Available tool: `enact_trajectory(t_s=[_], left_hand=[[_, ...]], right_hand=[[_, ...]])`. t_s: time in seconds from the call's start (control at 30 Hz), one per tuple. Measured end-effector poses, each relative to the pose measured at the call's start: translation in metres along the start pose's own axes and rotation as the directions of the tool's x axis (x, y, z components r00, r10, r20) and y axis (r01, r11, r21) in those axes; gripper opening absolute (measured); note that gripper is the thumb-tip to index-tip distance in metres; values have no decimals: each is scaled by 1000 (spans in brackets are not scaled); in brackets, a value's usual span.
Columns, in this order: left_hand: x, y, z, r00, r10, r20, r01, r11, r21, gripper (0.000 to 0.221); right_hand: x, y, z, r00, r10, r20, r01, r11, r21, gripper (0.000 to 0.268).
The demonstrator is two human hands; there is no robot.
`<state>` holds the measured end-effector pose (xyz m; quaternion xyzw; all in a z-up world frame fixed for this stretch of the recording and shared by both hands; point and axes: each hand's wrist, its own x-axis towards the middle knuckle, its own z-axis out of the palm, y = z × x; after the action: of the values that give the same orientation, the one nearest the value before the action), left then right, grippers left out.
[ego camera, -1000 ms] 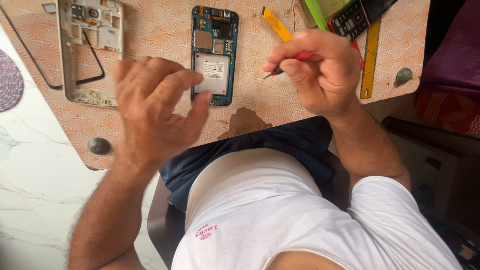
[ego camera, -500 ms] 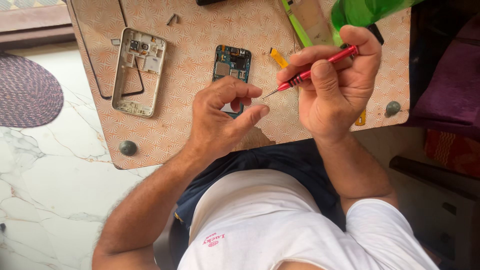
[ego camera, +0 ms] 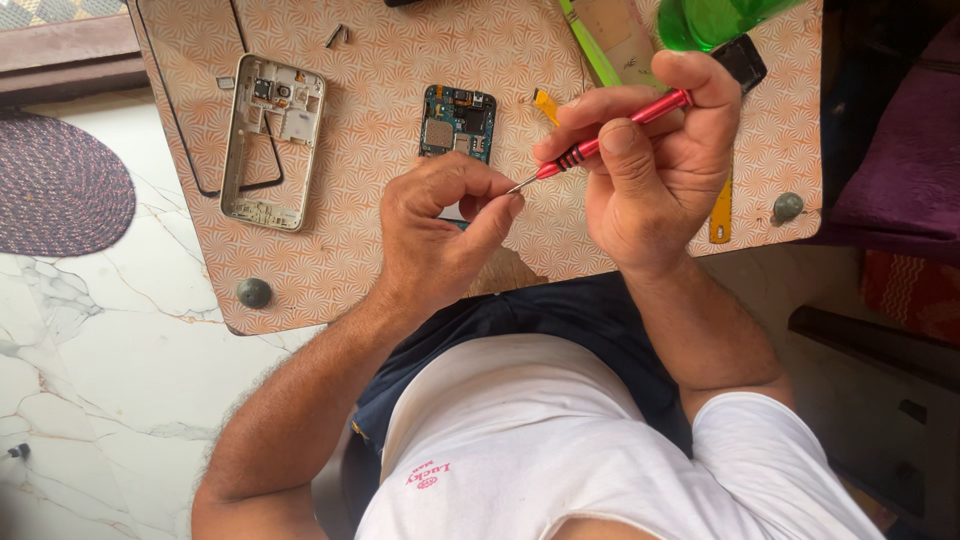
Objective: The person is repairing a mobile phone on a table by using a screwdriver to manipulate internal components, adjusting small parts with their fingers, and handling a battery.
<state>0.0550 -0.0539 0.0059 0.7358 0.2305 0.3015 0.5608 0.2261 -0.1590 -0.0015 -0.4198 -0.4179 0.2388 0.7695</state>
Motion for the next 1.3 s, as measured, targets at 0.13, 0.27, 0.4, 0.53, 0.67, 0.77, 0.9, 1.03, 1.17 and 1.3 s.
enact_trajectory(t_s=[0.13,0.27,0.4,0.53,0.67,0.77,0.9,1.03,1.17,1.3], left_hand=[[0,3,-5,968,248,-40,-236,952,197,14],[3,4,-9,931,363,-49,-335,898,286,20],[4,7,-10,932,362,-28,-338,893,296,22],[4,5,-9,930,366,-38,-338,890,306,23],[5,3,-10,928,372,-25,-346,885,311,23],[6,2,-10,927,374,-23,-348,882,318,24],[7,1,-11,928,373,-22,-346,881,322,25],[8,-1,-11,926,378,-21,-352,881,315,24],[9,-2,-11,928,372,-30,-344,885,314,24],[11,-4,-11,927,373,-44,-342,886,314,24]], right_hand=[[-1,-5,1,1000,-24,-13,24,999,-30,36],[-2,-10,3,997,-63,36,66,994,-82,37],[2,-12,8,993,-84,81,94,986,-136,38],[3,-12,10,991,-73,111,90,984,-156,40],[5,-10,9,988,-71,134,93,982,-162,39],[7,-9,10,987,-86,135,108,980,-166,39],[7,-9,10,988,-91,128,113,978,-177,39],[8,-8,10,986,-77,144,101,981,-167,39],[10,-5,11,989,-73,130,95,980,-173,40],[10,-5,12,987,-72,143,98,978,-182,40]])
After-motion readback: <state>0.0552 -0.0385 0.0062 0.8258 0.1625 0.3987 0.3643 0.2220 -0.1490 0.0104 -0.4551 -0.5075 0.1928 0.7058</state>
